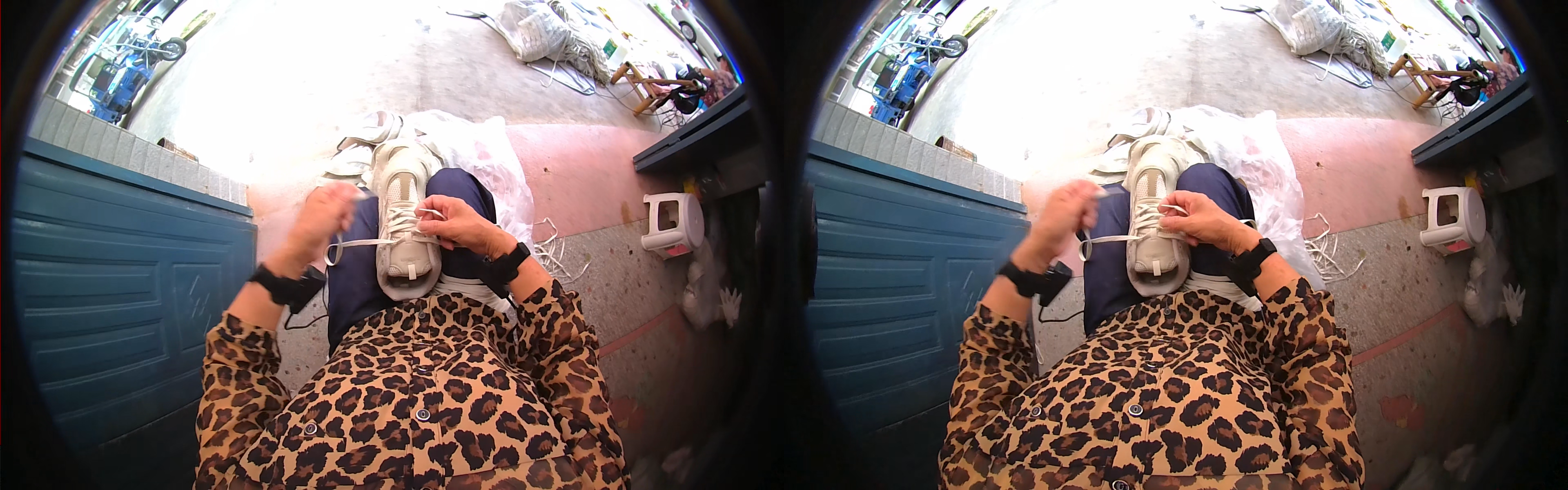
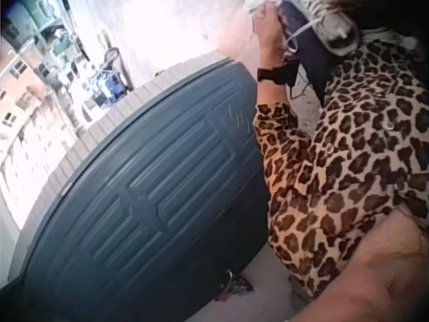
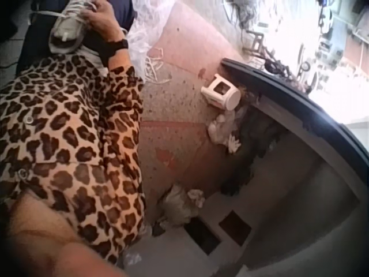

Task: Manually threading and tightening shoelaces on footwear.

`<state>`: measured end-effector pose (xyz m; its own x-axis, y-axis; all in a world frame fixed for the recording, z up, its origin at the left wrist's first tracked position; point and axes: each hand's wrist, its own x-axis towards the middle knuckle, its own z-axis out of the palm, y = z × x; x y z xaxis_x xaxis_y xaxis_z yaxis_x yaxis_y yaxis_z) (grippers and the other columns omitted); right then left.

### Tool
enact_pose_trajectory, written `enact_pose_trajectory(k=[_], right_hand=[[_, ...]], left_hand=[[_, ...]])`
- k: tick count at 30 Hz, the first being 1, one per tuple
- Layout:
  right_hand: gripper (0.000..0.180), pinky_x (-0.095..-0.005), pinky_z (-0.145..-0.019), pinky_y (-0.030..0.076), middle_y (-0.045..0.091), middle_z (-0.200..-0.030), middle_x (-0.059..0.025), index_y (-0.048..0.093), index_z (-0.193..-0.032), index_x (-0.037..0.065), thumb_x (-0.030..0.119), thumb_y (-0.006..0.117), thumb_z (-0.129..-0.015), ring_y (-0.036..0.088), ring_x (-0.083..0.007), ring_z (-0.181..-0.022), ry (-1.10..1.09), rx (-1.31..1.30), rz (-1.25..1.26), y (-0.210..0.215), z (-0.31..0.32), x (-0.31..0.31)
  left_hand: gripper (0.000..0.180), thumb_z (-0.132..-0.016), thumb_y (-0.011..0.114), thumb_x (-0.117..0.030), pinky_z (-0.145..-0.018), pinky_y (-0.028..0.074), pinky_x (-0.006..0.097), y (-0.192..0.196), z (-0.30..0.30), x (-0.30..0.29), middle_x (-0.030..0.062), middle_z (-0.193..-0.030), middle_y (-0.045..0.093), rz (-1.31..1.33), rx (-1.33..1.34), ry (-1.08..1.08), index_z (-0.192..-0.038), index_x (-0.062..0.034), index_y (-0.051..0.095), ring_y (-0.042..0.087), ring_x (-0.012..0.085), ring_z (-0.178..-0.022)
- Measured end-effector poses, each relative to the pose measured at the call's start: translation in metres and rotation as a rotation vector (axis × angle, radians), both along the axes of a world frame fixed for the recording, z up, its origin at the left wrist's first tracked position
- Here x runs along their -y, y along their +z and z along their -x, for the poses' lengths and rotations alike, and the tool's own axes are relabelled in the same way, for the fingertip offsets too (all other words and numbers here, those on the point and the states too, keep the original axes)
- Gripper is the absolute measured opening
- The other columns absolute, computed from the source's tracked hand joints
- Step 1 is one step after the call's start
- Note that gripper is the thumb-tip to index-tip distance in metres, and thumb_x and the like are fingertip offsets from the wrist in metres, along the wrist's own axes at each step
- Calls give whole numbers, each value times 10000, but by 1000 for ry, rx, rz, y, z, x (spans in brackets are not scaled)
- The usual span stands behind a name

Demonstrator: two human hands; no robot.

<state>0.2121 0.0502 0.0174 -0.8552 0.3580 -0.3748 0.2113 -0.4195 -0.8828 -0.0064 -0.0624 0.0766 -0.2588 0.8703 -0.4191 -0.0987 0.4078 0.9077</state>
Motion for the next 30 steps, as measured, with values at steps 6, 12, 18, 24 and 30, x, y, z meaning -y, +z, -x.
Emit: enact_pose_trajectory(k=[6,12,18,24,30], right_hand=[[221,-260,-521,446,563,-728,-42,538,-969,6,34,571,-752,537,-131,-575,24,17,-469,-23,2,4],[146,-394,-636,476,594,-798,-151,554,-870,45,138,599,-766,592,-329,-732,-89,152,-1305,8,6,22],[256,-332,-578,442,613,-666,-169,627,-778,-32,209,553,-822,580,-280,-605,-92,380,-742,27,-23,19],[234,-325,-567,431,590,-668,-179,593,-841,-55,174,542,-839,542,-233,-573,-21,294,-590,0,-39,41],[113,-434,-679,427,560,-767,-216,533,-790,-22,61,462,-816,550,-377,-775,-153,264,-1055,-10,-26,45]], left_hand=[[87,-927,473,-125,-477,320,180,101,112,14,-51,-601,359,-419,230,290,-906,-48,509,345,46,-492],[219,-932,463,-110,-431,253,177,185,180,88,-42,-633,344,-630,-35,468,-1124,-5,479,308,25,-502],[302,-931,483,-180,-472,325,158,110,156,79,-38,-670,381,-474,-265,460,-1181,-12,455,364,22,-544],[289,-859,593,-142,-633,491,212,-6,38,59,82,-838,632,62,8,-30,-1096,14,533,608,116,-700],[203,-862,546,-98,-608,449,187,-48,-25,49,53,-828,625,154,1,-177,-1021,25,579,577,86,-680]])
